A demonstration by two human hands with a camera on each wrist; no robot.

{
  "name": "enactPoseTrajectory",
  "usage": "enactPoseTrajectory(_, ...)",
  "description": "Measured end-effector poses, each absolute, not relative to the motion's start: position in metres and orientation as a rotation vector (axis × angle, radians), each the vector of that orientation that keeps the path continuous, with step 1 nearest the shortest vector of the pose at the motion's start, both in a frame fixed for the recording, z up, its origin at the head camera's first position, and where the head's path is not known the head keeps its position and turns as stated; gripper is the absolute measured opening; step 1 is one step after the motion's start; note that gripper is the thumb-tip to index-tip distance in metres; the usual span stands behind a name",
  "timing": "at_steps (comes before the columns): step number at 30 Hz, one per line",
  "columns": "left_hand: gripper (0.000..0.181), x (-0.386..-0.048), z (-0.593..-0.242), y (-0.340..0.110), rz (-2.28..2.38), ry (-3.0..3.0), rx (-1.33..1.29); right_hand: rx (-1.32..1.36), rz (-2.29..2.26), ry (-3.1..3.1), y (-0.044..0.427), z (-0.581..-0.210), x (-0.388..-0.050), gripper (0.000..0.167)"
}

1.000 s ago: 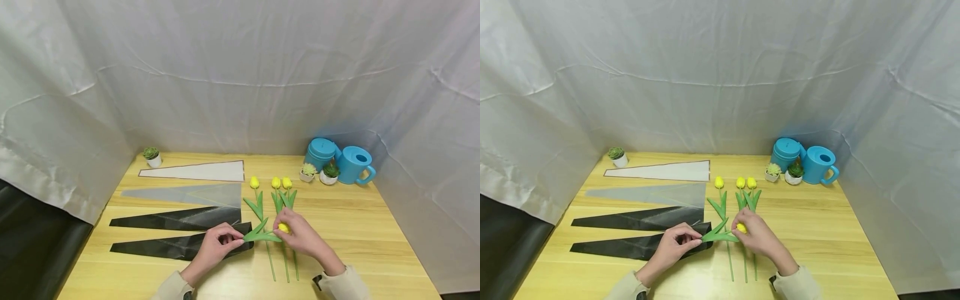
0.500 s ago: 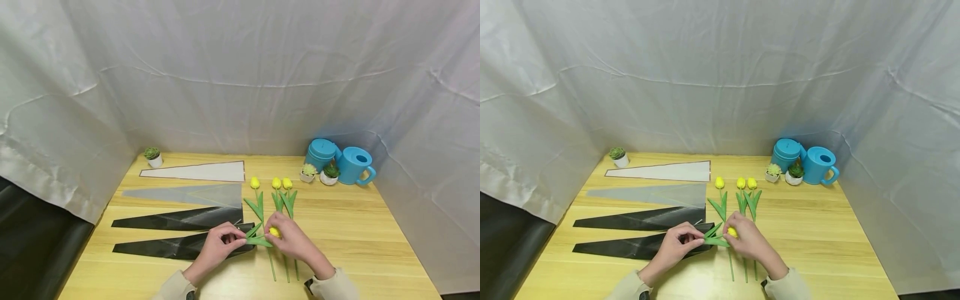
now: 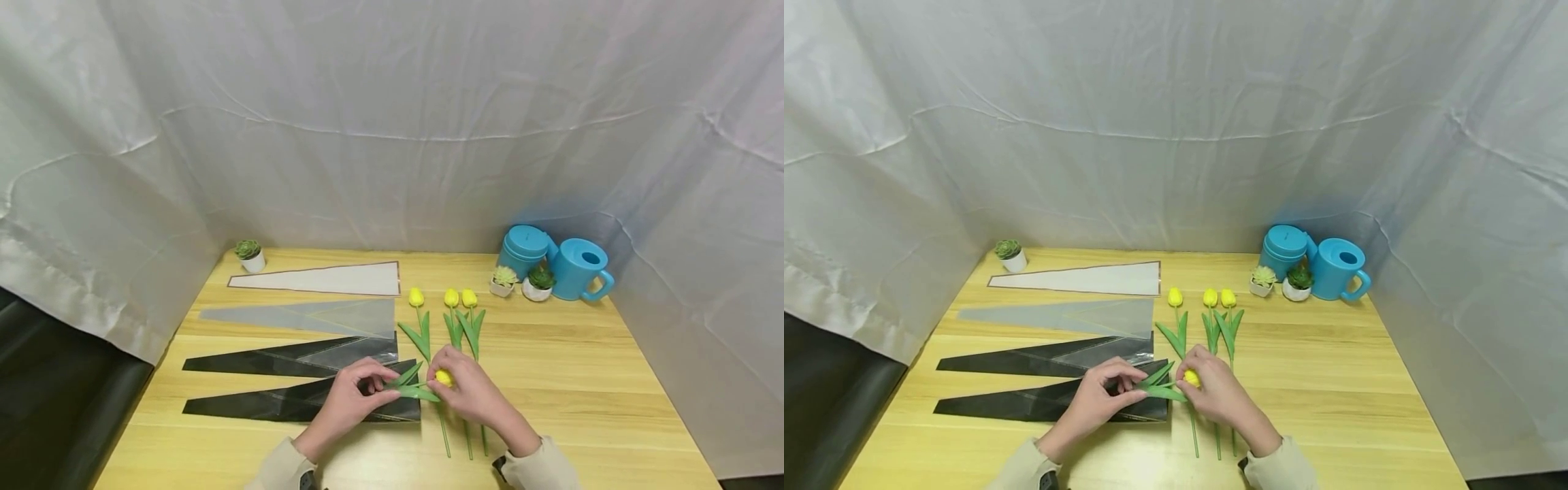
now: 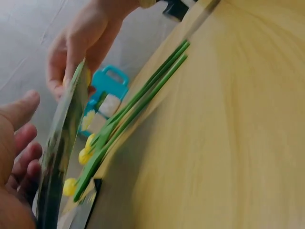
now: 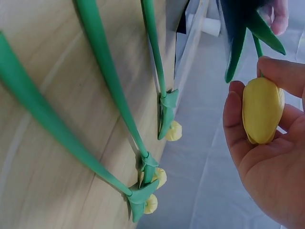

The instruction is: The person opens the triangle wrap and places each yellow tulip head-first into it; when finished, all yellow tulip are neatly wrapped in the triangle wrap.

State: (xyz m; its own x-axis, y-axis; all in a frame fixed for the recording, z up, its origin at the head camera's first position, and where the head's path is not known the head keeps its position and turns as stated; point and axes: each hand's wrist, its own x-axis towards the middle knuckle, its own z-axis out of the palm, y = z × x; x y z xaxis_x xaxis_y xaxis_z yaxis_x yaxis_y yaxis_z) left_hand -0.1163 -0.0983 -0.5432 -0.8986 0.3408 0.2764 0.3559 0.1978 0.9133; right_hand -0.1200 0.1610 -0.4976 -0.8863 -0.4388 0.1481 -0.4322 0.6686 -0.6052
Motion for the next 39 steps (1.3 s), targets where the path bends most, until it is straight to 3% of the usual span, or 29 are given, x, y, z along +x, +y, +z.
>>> enactPoseTrajectory(6,0.03,-0.116,-0.542,-0.119,-1.588,-2.533,-0.682,-0.691,-1.074,2.839,0.166,-0.496,-0.118,0.018)
enactPoseTrajectory(12,0.023,-0.115,-0.543,-0.13,-1.379,-2.631,-0.711,-0.708,-1.086,2.848,0.17,-0.497,-0.119,0.018)
enactPoseTrajectory(20,0.01,-0.112,-0.549,-0.126,-1.514,-2.567,-0.69,-0.768,-1.101,2.868,0.17,-0.5,-0.12,0.02)
enactPoseTrajectory(36,0.01,-0.111,-0.547,-0.114,-1.64,-2.465,-0.662,-0.682,-1.241,2.739,0.161,-0.507,-0.121,0.007)
enactPoseTrajectory(39,0.01,-0.111,-0.549,-0.115,-1.659,-2.458,-0.649,-0.601,-1.331,2.651,0.167,-0.507,-0.121,0.018)
